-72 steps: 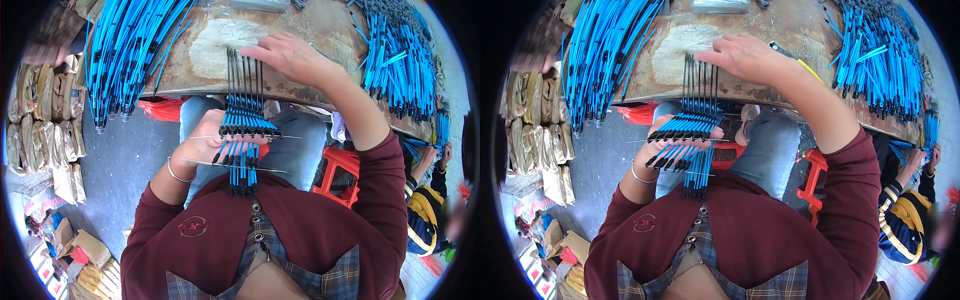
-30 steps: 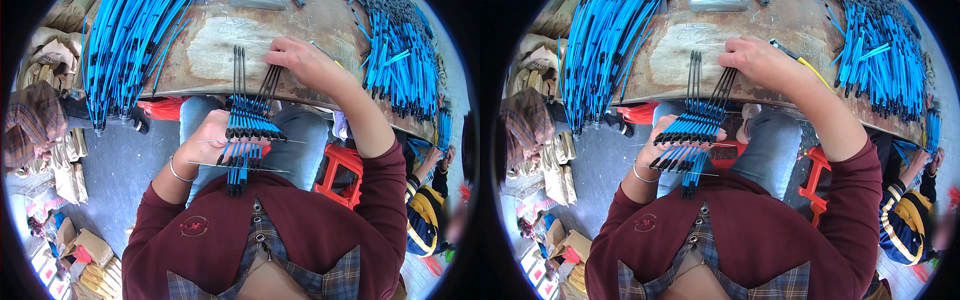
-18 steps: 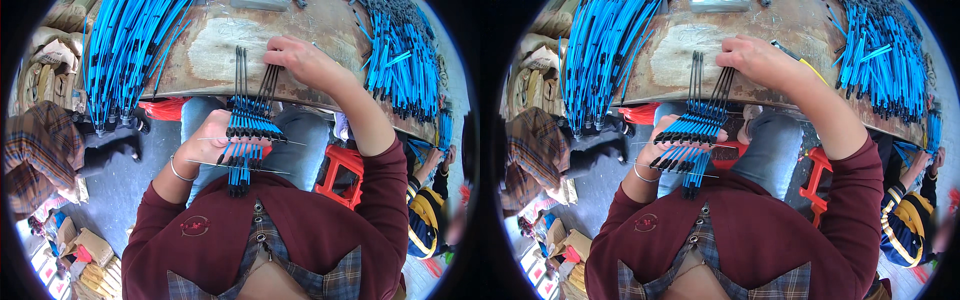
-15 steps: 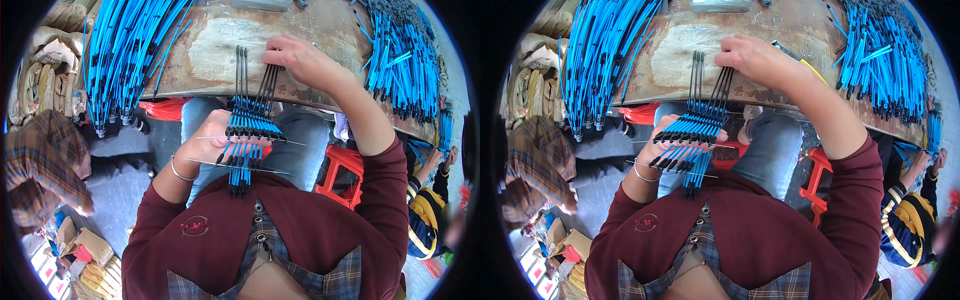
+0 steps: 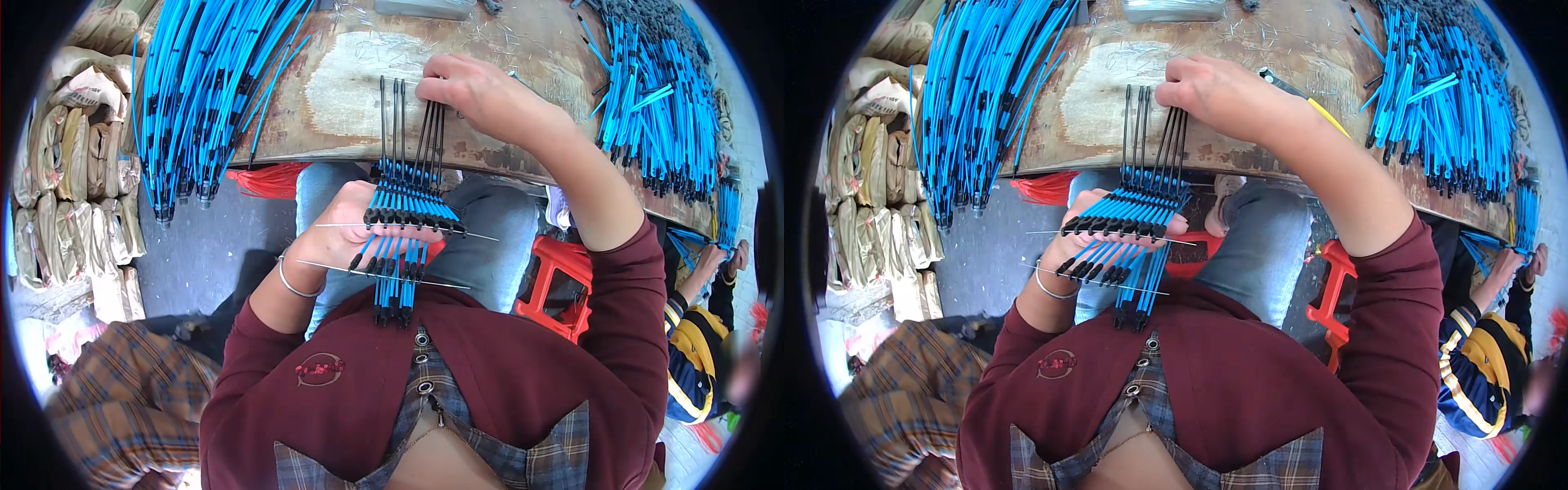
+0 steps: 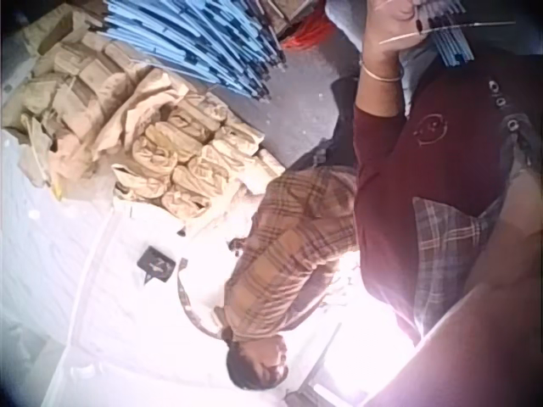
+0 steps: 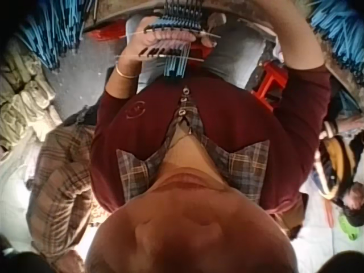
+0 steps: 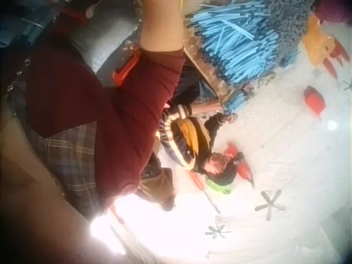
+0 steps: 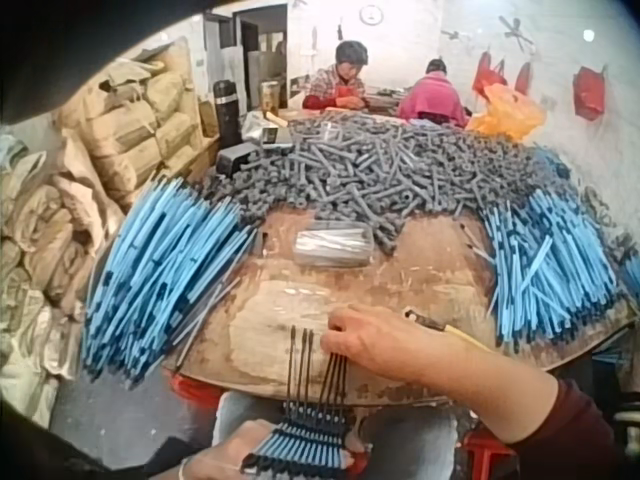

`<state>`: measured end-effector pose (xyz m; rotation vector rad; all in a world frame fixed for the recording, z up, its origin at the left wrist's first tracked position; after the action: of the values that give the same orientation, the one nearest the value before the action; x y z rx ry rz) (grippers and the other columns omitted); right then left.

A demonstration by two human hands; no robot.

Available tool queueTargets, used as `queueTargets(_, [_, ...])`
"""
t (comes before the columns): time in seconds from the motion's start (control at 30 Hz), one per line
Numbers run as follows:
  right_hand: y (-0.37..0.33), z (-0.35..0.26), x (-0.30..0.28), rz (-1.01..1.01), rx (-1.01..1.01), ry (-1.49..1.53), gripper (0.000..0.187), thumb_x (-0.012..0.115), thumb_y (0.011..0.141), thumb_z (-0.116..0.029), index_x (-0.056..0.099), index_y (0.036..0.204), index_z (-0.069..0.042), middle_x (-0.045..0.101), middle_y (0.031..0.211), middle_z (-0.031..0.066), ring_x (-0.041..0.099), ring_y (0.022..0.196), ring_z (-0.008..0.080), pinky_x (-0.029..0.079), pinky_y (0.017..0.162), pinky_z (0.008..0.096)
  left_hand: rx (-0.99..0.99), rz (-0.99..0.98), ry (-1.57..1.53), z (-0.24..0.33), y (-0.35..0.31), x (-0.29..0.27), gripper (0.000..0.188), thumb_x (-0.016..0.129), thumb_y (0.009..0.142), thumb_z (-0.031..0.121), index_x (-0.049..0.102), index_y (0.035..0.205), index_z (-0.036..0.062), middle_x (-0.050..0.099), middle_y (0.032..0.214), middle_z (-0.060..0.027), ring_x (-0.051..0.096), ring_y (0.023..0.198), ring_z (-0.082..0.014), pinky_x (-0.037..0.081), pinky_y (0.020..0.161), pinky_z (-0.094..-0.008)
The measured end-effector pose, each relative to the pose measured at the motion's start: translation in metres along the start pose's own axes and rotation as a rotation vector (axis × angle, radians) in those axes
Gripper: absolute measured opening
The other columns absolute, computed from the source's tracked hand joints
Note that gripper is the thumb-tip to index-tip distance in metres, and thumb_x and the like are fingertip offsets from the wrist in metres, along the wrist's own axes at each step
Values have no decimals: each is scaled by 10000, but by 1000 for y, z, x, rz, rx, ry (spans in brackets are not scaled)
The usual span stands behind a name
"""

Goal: The person assembles and organizes small blue-coated wire pins and metal components at an industrial workbench. The person uses pliers to manipulate the wire pins and metal components, forming bundles.

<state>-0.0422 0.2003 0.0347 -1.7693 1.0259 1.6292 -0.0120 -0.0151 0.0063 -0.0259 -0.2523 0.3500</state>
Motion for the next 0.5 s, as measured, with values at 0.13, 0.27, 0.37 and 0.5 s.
queueTargets(0.13, [0, 1, 1, 9, -2, 24, 236, 493, 727, 20, 550, 947, -42, 539, 1006, 127, 535, 974, 302, 446, 820, 364, -173, -166, -96, -20, 2, -17, 396, 447, 856, 178, 292, 1159, -24, 465, 1077, -253, 592, 871, -308, 506, 757, -354])
queueTargets(0.27, [1, -1, -2, 1, -14, 7, 282, 498, 725, 19, 540, 988, -73, 526, 1024, 117, 535, 965, 301, 454, 815, 369, -344, -334, -188, -34, 4, -27, 629, 387, 874, 209, 45, 1339, -41, 325, 1230, -356, 551, 977, -360, 491, 835, -383])
queueTargets(0.37, [8, -16, 0, -132, 65, -151, 357, 506, 721, 18, 522, 1050, -121, 512, 1040, 105, 535, 948, 300, 463, 807, 371, -404, -316, -294, -36, 3, -25, 696, 376, 875, 202, -33, 1384, -39, 270, 1277, -390, 533, 1020, -380, 488, 857, -382])
queueTargets(0.5, [10, -24, 4, -78, 11, -227, 422, 518, 715, 13, 501, 1098, -162, 503, 1034, 93, 536, 928, 298, 471, 801, 373, -343, -219, -388, -35, -1, -21, 687, 417, 854, 169, 24, 1380, -33, 289, 1271, -393, 536, 1034, -376, 496, 845, -360])
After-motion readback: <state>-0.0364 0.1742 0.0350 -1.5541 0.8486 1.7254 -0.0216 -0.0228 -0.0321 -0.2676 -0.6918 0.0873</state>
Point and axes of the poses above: each hand's wrist, its own y-axis towards the middle knuckle, its own x-axis out of the palm, z = x × y, the point moved 2 cm from there along y, towards the middle knuckle
